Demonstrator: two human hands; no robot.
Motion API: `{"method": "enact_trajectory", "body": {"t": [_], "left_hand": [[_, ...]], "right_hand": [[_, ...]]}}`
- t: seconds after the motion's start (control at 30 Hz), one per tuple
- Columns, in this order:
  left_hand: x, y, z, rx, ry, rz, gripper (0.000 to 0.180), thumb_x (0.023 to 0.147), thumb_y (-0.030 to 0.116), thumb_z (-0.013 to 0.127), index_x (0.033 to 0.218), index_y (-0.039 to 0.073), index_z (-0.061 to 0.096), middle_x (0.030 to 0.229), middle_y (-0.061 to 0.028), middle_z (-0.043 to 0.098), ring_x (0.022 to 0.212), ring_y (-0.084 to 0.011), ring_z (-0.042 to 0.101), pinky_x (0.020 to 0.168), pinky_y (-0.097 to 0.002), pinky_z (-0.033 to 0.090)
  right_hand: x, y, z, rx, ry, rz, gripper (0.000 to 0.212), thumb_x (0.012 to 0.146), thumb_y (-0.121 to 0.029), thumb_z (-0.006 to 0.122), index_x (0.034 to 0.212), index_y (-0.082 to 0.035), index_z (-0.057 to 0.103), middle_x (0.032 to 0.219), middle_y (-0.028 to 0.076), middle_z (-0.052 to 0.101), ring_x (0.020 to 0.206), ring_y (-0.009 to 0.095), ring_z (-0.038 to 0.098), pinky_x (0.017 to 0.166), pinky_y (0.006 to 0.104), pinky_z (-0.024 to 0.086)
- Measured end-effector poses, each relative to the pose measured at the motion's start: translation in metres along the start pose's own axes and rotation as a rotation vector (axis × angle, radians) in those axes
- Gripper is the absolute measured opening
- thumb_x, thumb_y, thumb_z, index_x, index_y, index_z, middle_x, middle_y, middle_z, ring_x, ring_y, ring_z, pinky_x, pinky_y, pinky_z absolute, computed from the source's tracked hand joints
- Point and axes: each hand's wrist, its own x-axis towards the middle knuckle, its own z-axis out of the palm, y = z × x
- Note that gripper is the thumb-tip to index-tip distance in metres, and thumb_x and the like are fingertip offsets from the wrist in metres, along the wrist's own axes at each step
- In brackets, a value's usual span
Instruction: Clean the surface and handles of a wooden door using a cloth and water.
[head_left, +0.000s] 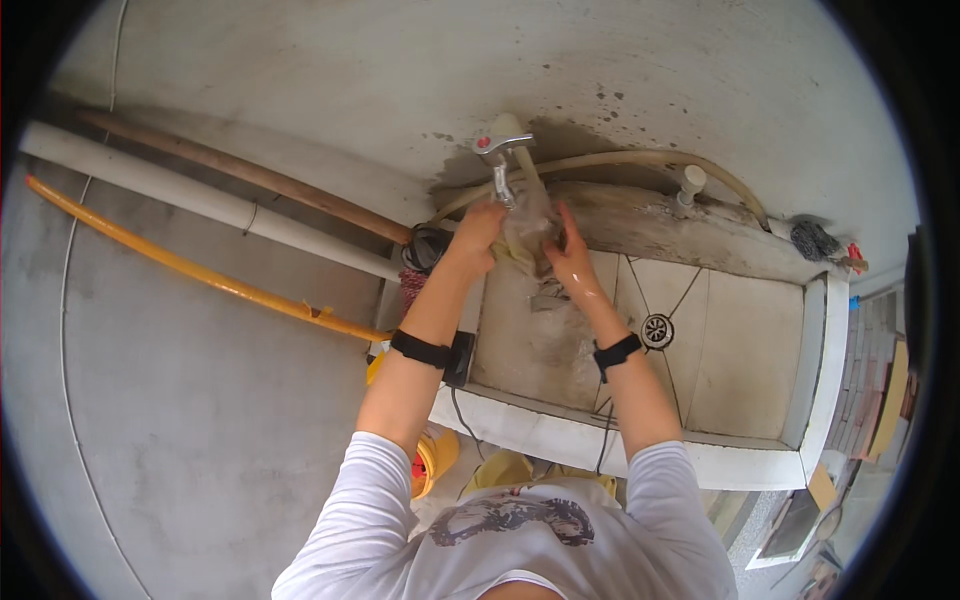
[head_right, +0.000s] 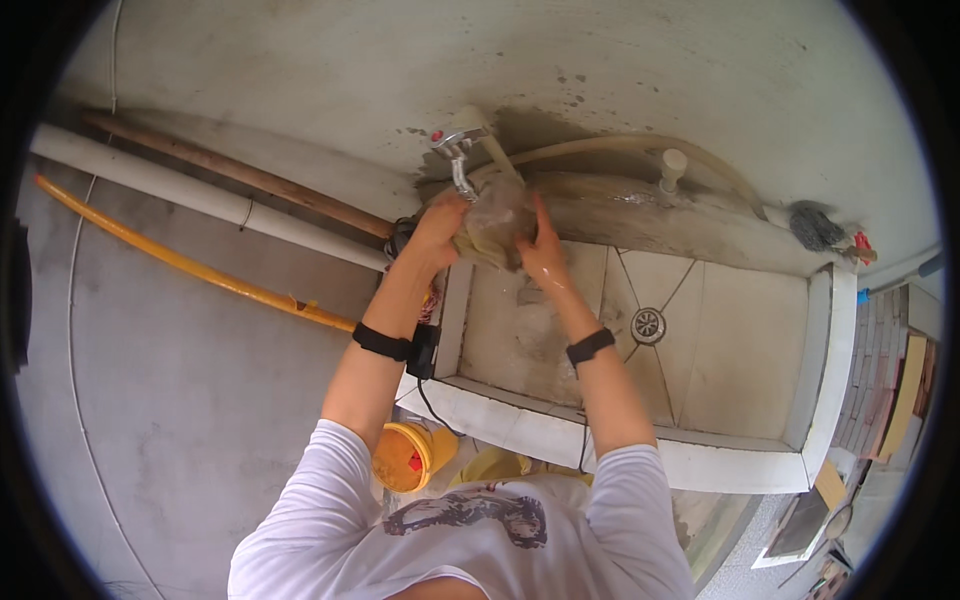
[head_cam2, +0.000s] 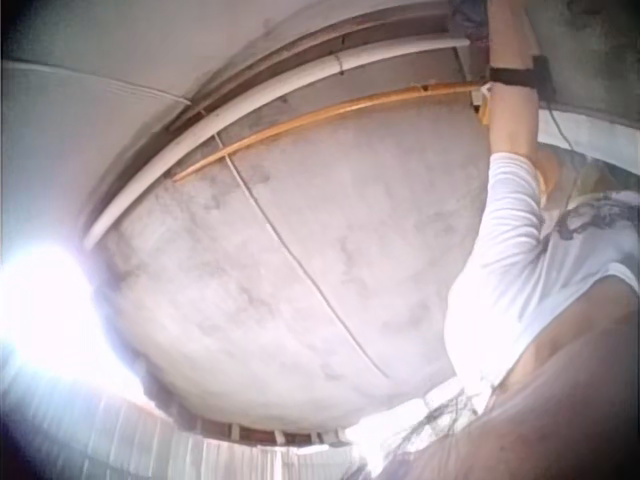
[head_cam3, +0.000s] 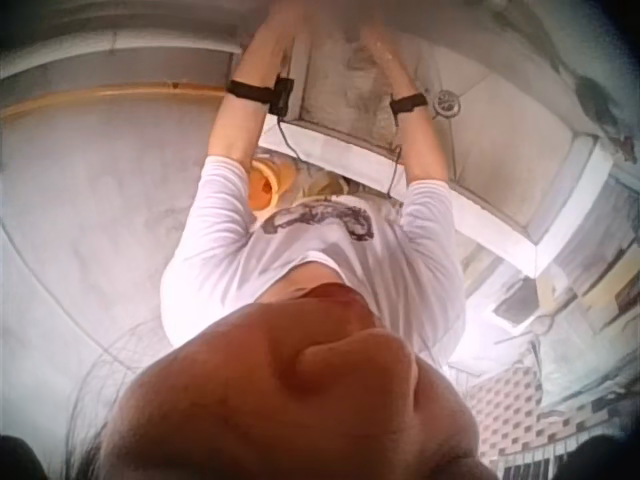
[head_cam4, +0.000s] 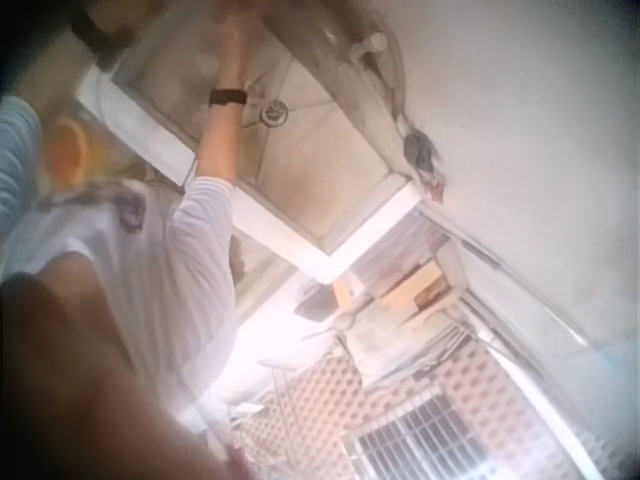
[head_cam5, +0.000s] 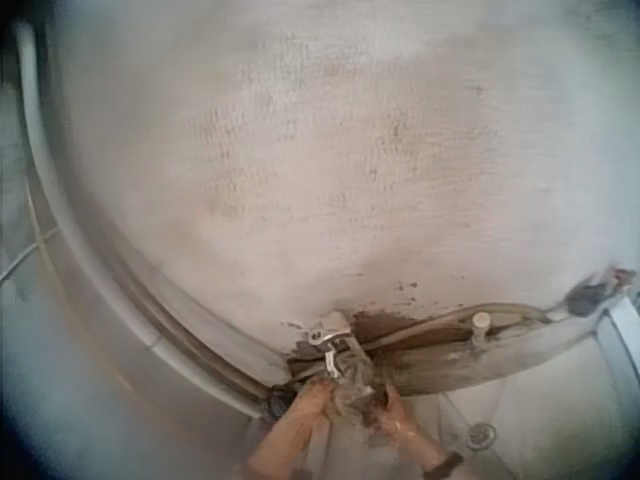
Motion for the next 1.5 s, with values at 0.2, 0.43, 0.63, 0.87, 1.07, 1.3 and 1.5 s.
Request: {"method": "enact_trajectory", "body": {"t": [0.2,0.43,0.63,0.87,1.07,1.3,1.5], "left_hand": [[-0.017,0.032,0.002,0.075,-0.138,-0.001,0.02,0.081,-0.002,0.042,0.1,-0.002,0.05,0.091,-0.012,0.058,0.079,-0.0198,0.06,0.068,-0.0332,0.053],[-0.038,0.026,-0.007,0.237,-0.029,-0.015,0.021,0.083,0.003,0.046,0.104,0.0,0.047,0.09,-0.0098,0.058,0.079,-0.0175,0.059,0.068,-0.0298,0.051],[-0.053,0.024,-0.006,0.013,0.014,0.028,0.02,0.086,0.007,0.044,0.105,0.003,0.048,0.094,-0.0075,0.056,0.085,-0.0175,0.057,0.072,-0.0304,0.049],[0.016,-0.075,-0.047,-0.451,0.201,-0.216,0.033,0.086,0.026,0.048,0.11,0.004,0.046,0.107,-0.0099,0.051,0.1,-0.0227,0.05,0.089,-0.0357,0.039],[0.025,-0.112,-0.011,-0.44,-0.092,-0.12,0.041,0.086,0.035,0.04,0.112,0.004,0.047,0.11,-0.0109,0.051,0.101,-0.0253,0.048,0.087,-0.0393,0.037],[0.001,-0.054,-0.002,0.107,0.229,-0.088,0.03,0.083,0.027,0.048,0.105,0.007,0.053,0.103,-0.0056,0.055,0.093,-0.017,0.05,0.078,-0.0333,0.04],[-0.022,0.024,-0.002,0.126,0.025,0.052,0.021,0.082,0.011,0.05,0.101,0.004,0.054,0.089,-0.0044,0.059,0.077,-0.0141,0.056,0.069,-0.027,0.047]], "right_hand": [[-0.021,0.018,-0.025,-0.005,-0.273,0.168,0.069,0.071,-0.001,0.056,0.131,-0.001,0.022,0.127,0.02,0.038,0.12,0.027,0.036,0.092,0.0334,0.035],[-0.017,0.071,0.008,-0.238,-0.412,0.407,0.06,0.075,-0.015,0.057,0.126,0.001,0.03,0.125,0.022,0.039,0.114,0.03,0.041,0.088,0.0359,0.039],[-0.008,0.049,0.048,0.757,0.055,0.892,0.055,0.082,-0.039,0.043,0.122,-0.002,0.038,0.127,0.01,0.04,0.116,0.023,0.036,0.094,0.039,0.031],[-0.021,-0.031,0.053,0.104,0.104,0.324,0.052,0.072,-0.033,0.058,0.111,0.001,0.05,0.118,0.022,0.046,0.108,0.031,0.045,0.088,0.0379,0.037],[-0.007,-0.045,0.028,-0.226,0.133,0.233,0.027,0.071,-0.024,0.058,0.084,0.0,0.06,0.098,0.02,0.054,0.09,0.036,0.053,0.071,0.0384,0.042],[-0.003,-0.023,0.03,-0.301,0.159,0.072,0.032,0.075,-0.024,0.054,0.093,0.003,0.054,0.102,0.023,0.052,0.091,0.037,0.051,0.074,0.0408,0.041],[-0.002,0.029,0.014,-0.15,0.051,0.085,0.047,0.078,-0.025,0.051,0.113,0.005,0.04,0.111,0.024,0.047,0.105,0.035,0.044,0.087,0.0387,0.035]]}}
